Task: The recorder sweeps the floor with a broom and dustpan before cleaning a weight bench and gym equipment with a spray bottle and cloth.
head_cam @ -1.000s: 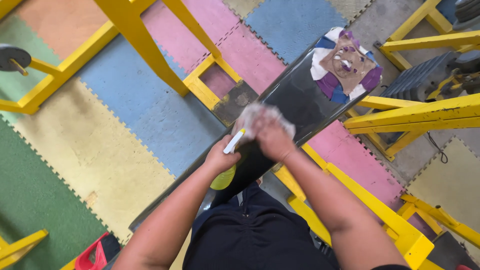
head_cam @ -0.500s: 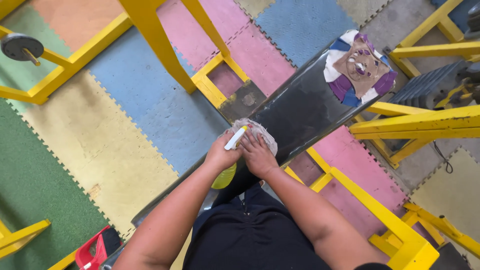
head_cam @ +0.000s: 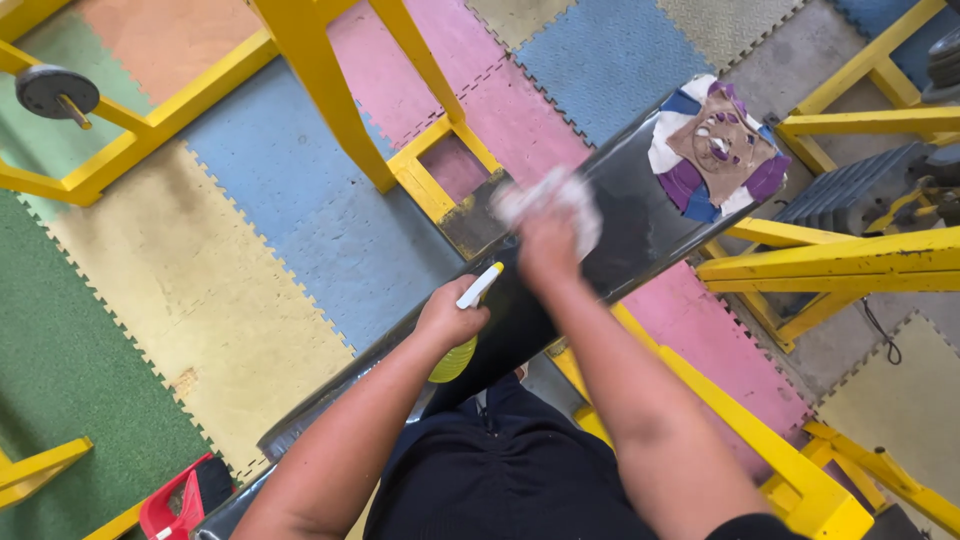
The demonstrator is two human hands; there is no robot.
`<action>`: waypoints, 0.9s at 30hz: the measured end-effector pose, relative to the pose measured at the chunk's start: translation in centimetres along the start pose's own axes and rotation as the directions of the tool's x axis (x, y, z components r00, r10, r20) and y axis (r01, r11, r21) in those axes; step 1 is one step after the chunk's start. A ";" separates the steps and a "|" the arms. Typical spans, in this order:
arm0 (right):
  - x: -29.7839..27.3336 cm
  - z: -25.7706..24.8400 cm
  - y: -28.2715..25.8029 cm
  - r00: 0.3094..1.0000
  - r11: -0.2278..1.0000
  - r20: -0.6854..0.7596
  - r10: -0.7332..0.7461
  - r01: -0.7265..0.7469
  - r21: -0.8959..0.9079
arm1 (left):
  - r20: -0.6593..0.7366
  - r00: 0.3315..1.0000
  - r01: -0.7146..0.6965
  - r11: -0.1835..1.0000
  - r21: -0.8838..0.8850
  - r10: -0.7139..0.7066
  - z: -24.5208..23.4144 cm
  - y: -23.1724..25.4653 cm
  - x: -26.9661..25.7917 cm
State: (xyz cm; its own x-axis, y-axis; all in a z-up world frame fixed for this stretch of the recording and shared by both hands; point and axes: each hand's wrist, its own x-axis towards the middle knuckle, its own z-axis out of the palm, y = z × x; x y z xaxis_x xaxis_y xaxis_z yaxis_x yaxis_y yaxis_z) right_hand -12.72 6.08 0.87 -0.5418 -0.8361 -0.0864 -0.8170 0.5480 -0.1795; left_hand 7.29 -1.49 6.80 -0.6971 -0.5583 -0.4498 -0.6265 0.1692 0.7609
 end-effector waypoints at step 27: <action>-12.3 2.1 3.5 0.843 0.868 -0.328 -0.426 0.483 0.114 | 0.063 0.994 -0.091 0.995 -0.028 0.093 2.3 2.1 1.9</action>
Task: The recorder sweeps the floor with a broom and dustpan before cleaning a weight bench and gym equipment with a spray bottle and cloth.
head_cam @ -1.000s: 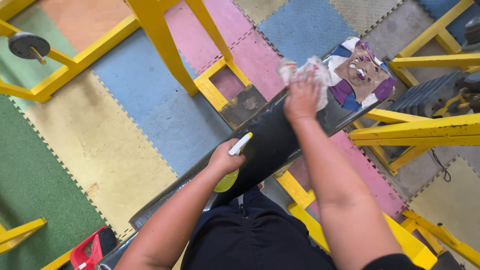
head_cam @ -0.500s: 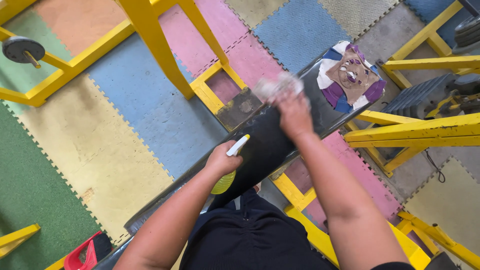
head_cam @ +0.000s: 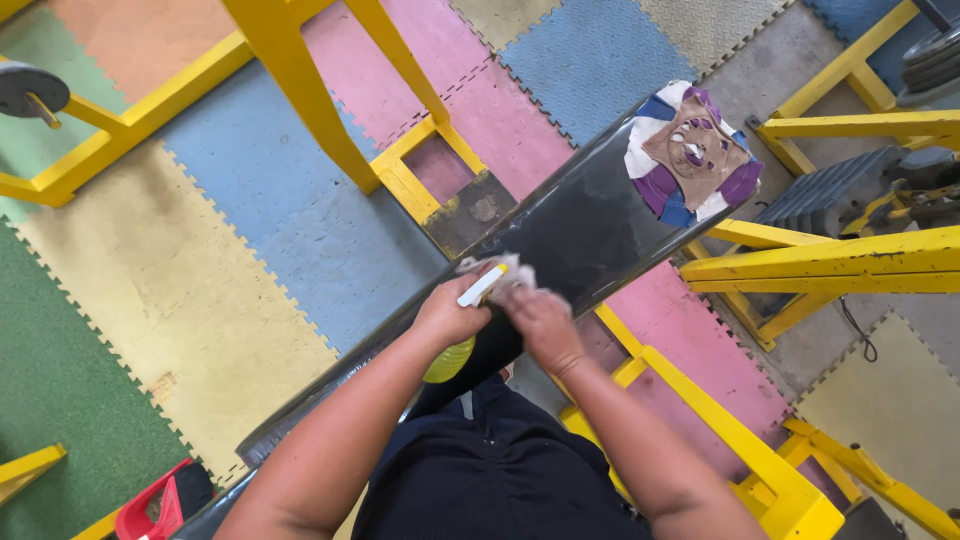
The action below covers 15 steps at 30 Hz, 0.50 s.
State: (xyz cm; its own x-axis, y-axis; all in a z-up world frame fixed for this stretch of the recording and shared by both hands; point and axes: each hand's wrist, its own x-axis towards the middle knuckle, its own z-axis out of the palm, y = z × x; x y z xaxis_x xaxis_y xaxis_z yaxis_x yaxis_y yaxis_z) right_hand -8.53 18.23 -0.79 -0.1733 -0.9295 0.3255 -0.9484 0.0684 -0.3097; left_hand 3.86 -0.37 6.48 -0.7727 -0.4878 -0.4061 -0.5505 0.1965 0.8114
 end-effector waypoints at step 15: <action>-0.7 -2.9 -0.8 0.975 0.975 0.011 0.224 -0.223 -0.020 | 0.065 0.996 0.058 0.998 0.024 -0.060 2.8 2.4 -0.1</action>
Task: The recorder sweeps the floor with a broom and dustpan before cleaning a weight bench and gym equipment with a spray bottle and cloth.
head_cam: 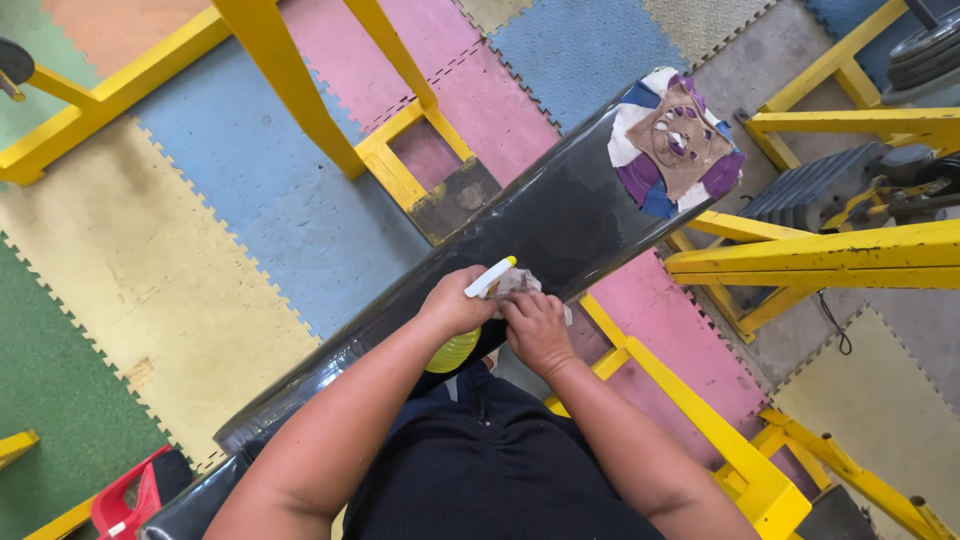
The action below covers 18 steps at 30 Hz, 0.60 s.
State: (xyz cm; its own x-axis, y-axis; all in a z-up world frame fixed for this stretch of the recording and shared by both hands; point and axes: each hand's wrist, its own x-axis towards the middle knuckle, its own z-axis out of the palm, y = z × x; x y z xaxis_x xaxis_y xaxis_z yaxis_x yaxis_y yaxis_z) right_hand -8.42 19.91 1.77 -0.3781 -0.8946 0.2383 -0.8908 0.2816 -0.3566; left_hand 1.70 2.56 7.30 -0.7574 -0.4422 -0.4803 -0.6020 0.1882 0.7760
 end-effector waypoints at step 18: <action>0.6 -1.5 1.0 0.995 0.989 0.002 -0.097 0.096 0.114 | -0.173 0.984 0.007 0.985 -0.173 -0.038 2.8 -2.8 0.3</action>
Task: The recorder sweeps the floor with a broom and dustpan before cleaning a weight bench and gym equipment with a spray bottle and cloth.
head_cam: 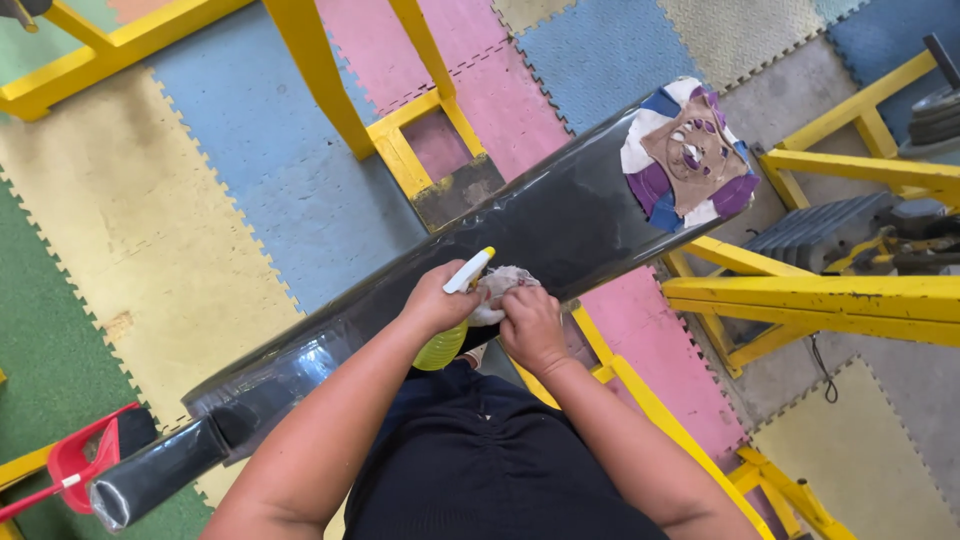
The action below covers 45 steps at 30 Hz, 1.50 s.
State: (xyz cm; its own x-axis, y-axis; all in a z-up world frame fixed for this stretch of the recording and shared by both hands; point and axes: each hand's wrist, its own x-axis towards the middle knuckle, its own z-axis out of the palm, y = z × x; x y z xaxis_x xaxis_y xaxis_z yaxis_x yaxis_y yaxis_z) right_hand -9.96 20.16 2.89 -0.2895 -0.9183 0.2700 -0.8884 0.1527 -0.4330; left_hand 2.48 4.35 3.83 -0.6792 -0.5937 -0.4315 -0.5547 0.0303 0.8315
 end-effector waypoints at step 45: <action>5.0 -20.0 26.2 0.482 0.546 -0.607 0.632 0.279 0.790 | 0.122 0.922 -0.388 0.872 0.299 0.368 7.6 15.3 9.5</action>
State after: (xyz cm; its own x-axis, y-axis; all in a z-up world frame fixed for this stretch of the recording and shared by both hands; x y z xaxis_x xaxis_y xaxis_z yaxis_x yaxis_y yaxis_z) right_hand -41.78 26.89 10.06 -0.9175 -0.1241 0.3780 -0.2839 -0.4613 -0.8406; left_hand -16.10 5.32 9.78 -0.8889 -0.4381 -0.1341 -0.3640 0.4974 0.7875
